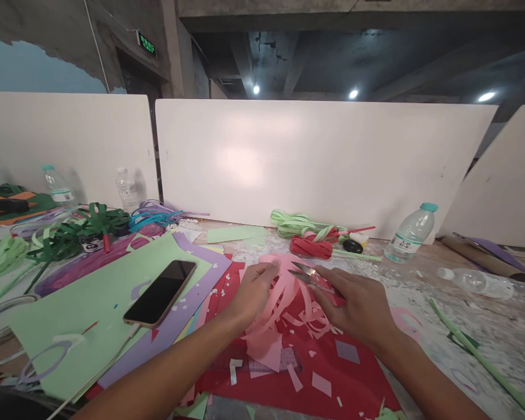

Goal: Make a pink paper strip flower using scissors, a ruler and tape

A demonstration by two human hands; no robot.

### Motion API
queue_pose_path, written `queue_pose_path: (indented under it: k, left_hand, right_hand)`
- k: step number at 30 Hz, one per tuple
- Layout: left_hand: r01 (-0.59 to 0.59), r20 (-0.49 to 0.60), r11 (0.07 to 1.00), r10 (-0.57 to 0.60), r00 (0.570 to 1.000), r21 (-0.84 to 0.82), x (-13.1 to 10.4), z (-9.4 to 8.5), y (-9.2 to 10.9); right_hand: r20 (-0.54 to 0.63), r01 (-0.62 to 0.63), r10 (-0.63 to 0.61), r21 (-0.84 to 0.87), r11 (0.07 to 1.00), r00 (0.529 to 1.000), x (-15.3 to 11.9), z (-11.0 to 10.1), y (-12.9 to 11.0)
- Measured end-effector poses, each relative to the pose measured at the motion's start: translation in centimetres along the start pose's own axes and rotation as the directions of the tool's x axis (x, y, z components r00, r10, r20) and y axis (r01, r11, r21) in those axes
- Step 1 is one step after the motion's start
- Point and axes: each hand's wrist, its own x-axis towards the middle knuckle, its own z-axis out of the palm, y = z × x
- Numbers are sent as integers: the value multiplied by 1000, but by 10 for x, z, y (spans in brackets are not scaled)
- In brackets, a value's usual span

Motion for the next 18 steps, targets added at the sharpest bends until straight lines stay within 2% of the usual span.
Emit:
queue_pose_path:
  k: [6, 13, 18]
  left_hand:
    - [37, 38, 999, -36, 999, -24, -6, 6, 0]
    - [159, 29, 976, -156, 987, -148, -5, 10, -6]
    - [195, -1, 962, -199, 980, -189, -6, 10, -4]
  right_hand:
    - [-10, -3, 3, -9, 1000, 1000, 1, 1, -6]
    - [-17, 10, -11, -55, 998, 1000, 0, 3, -6]
    - [-1, 5, -5, -57, 998, 1000, -1, 3, -5]
